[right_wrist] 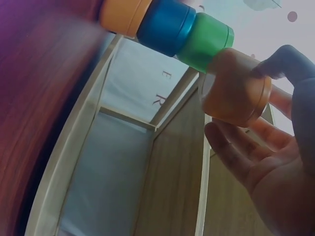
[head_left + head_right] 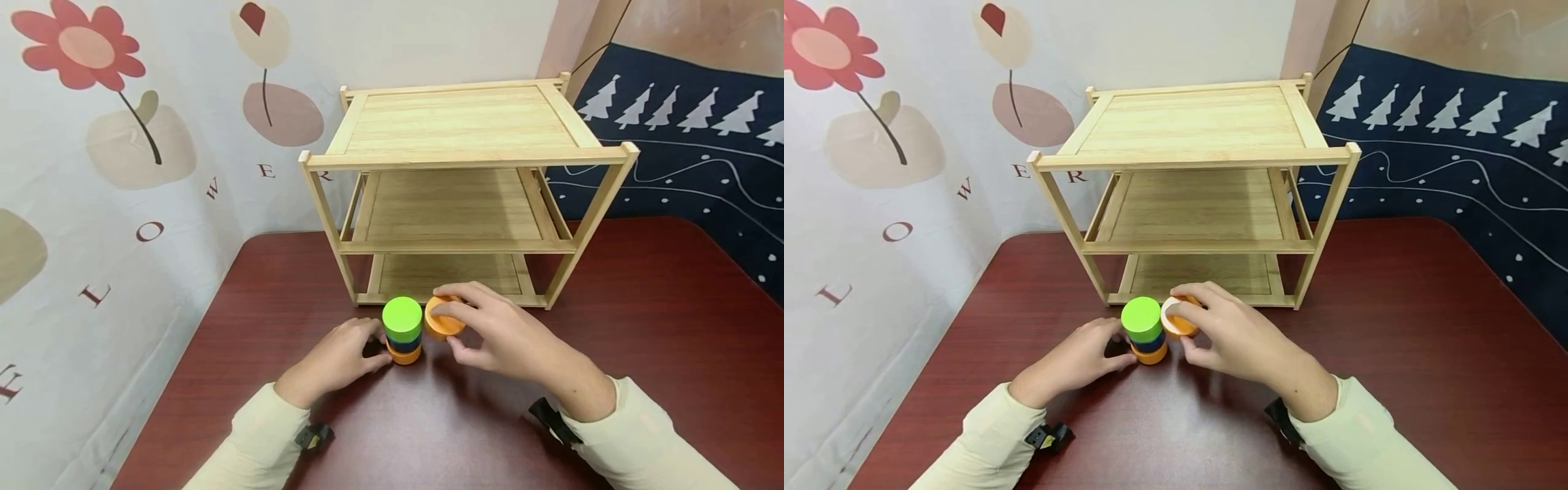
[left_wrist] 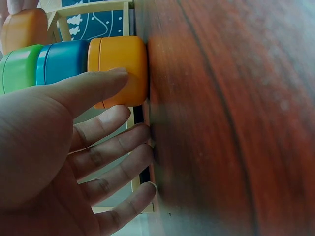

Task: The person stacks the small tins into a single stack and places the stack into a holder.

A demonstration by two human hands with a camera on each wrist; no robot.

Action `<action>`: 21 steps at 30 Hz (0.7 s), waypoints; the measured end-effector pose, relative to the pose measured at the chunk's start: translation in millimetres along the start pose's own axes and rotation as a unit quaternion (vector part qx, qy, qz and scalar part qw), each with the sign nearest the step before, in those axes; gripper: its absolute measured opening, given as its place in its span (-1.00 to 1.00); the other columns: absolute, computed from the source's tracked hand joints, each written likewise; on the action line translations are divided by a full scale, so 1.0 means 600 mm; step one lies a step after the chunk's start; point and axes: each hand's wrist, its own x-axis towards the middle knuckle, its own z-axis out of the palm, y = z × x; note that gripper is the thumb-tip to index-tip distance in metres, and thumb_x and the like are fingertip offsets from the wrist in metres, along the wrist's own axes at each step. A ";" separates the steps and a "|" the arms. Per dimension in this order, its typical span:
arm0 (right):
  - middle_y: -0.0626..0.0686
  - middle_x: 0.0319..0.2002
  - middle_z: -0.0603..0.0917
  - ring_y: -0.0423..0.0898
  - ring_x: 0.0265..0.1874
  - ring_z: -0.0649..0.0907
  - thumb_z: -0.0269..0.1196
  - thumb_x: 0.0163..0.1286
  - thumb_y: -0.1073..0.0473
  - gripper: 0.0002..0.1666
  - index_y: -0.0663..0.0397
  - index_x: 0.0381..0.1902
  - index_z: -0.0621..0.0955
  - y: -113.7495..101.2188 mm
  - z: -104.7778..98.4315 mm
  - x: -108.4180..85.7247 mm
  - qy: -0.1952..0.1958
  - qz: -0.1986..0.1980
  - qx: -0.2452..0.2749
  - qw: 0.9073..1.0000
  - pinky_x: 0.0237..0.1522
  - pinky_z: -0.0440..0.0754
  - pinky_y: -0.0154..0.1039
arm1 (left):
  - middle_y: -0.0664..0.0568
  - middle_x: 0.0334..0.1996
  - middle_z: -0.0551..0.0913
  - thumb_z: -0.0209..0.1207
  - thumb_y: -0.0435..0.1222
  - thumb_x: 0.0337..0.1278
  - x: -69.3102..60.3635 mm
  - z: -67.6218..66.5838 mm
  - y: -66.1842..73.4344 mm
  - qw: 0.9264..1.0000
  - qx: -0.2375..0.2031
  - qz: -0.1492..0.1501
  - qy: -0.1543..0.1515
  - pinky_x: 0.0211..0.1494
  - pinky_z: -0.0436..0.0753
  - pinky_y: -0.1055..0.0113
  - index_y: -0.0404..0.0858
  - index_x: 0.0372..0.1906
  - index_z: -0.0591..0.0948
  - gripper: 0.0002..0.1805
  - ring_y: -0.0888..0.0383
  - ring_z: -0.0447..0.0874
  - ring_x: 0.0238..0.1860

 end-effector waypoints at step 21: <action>0.05 0.14 0.61 -0.07 0.11 0.61 0.32 0.11 0.22 -0.56 -0.03 0.02 0.63 -0.015 -0.025 0.029 0.016 -0.020 0.016 1.000 0.03 0.66 -0.13 | 0.14 -0.27 0.66 0.42 -0.14 0.11 -0.003 -0.003 0.002 1.000 -0.015 -0.008 -0.009 0.04 0.61 0.15 -0.14 -0.23 0.60 -0.75 0.15 0.63 -0.12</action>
